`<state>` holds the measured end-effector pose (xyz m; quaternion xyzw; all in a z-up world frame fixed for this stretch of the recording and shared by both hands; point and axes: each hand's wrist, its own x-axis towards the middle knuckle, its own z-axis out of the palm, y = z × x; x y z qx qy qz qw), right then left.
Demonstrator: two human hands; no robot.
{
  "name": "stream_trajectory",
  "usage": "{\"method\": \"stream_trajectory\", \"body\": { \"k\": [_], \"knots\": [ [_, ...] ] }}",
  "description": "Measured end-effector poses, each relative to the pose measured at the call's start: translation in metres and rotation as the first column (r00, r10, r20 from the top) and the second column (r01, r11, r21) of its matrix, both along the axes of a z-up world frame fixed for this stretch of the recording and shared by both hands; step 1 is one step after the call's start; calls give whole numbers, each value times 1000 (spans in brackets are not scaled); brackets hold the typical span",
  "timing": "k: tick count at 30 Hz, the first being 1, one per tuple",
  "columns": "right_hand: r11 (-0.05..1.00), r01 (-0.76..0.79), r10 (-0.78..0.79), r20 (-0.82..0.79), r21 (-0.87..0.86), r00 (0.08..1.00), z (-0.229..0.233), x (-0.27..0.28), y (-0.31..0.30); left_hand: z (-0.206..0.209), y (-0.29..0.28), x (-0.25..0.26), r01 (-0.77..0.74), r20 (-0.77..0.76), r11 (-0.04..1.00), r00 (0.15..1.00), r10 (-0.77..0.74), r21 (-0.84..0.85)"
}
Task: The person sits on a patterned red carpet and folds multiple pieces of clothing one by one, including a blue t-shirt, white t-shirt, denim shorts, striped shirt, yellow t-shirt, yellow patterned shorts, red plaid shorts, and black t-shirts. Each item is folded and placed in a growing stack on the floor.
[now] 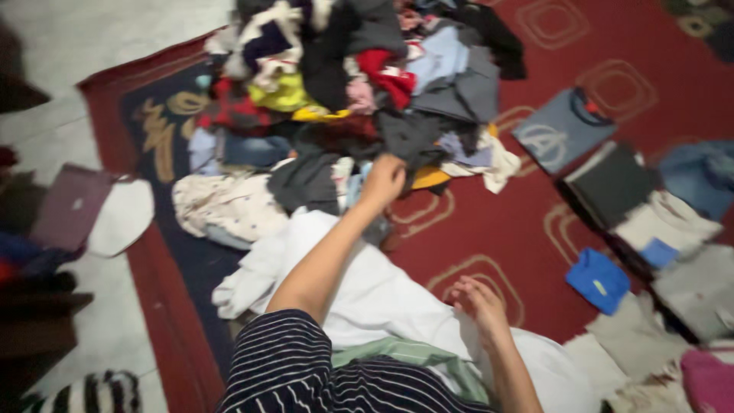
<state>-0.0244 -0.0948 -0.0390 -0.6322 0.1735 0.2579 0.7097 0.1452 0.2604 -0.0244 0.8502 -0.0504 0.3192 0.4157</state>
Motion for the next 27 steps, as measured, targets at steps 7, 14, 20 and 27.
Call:
{"method": "stream_trajectory", "body": {
  "k": [7, 14, 20, 27],
  "knots": [
    [953, -205, 277, 375, -221, 885, 30, 37, 113, 79, 186, -5, -527, 139, 850, 843, 520, 16],
    [909, -394, 414, 385, -135, 825, 56, 40, 197, 114, 267, 40, -645, -87, 757, 752, 653, 106],
    [919, -333, 393, 447, -208, 803, 100, 40, 201, 166, 270, 44, -507, 137, 860, 849, 511, -62],
    [953, 9, 261, 834, -303, 487, 182, 79, 242, 296, 163, -38, 187, 184, 953, 972, -145, -237]
  ]
}}
